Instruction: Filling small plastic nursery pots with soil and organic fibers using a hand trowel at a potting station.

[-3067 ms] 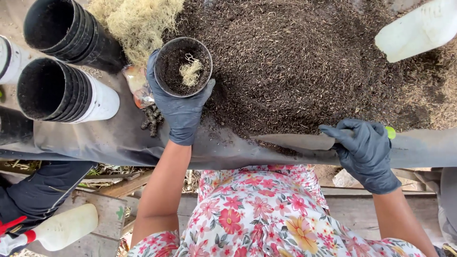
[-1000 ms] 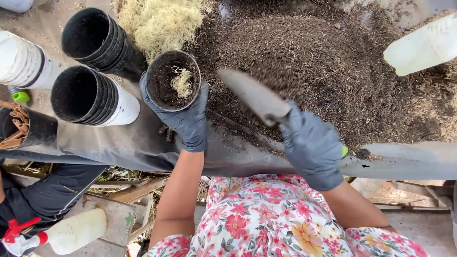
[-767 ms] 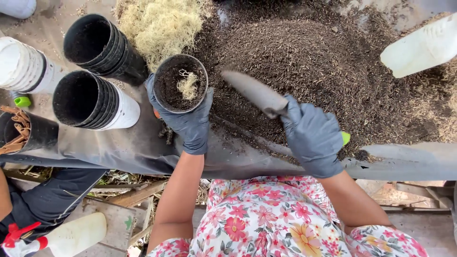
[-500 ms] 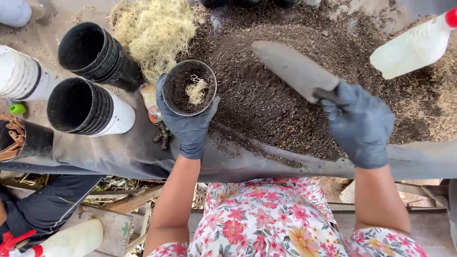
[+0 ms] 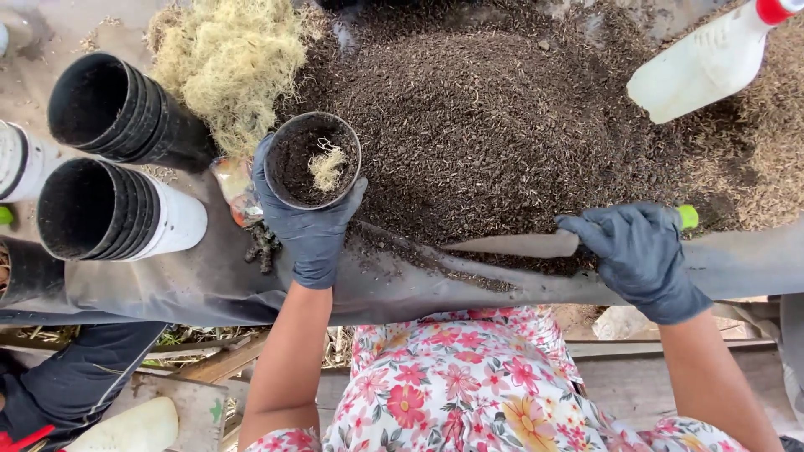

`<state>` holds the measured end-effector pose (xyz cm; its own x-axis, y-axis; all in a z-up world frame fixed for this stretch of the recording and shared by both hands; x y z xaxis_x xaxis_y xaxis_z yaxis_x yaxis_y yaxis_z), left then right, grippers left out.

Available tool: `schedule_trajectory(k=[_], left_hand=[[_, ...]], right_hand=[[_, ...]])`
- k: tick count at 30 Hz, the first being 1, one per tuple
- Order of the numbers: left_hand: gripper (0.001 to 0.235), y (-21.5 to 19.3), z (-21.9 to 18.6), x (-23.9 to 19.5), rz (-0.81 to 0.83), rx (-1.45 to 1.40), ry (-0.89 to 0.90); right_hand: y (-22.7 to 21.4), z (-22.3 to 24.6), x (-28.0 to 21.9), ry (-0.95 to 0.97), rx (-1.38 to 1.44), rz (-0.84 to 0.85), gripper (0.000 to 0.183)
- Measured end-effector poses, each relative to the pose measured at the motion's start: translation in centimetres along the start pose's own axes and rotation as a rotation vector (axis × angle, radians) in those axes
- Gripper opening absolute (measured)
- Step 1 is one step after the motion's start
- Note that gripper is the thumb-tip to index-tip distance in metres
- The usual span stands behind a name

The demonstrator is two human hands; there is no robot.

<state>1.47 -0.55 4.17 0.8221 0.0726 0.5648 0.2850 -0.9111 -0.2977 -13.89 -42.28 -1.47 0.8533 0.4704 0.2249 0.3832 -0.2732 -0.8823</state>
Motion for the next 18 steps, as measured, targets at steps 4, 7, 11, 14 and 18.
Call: schedule_trajectory(k=[4,7,11,14,18], left_hand=[[0.097,0.1,1.3,-0.5,-0.044,0.052,0.039],[0.101,0.1,1.6,-0.5,-0.045,0.031,0.034],[0.097,-0.1,1.3,-0.5,-0.069,0.018,0.020],[0.096,-0.1,1.1,-0.4,-0.052,0.001,0.016],[0.093,-0.3,0.2,-0.3,-0.057,-0.010,0.022]], right_hand=[[-0.6,0.6,4.0,0.009,-0.257,-0.243,0.057],[-2.0,0.2,6.7,-0.042,-0.097,-0.251,0.066],[-2.2,-1.3,9.1,-0.025,-0.097,-0.396,0.058],[-2.1,-3.5,10.9,0.026,-0.158,-0.455,0.059],[-6.7,-5.5,13.0,0.151,0.036,-0.214,0.053]])
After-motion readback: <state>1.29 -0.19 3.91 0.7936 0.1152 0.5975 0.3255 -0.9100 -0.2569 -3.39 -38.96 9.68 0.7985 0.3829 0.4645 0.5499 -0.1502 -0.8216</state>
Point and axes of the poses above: each hand's wrist, its own x-axis towards the middle knuckle, its own y-axis out of the palm, z = x × y, the point moved 3 cm from there along x, towards the middle knuckle, and after that the axes turned 6 degrees about z, right-handed, at the moved point
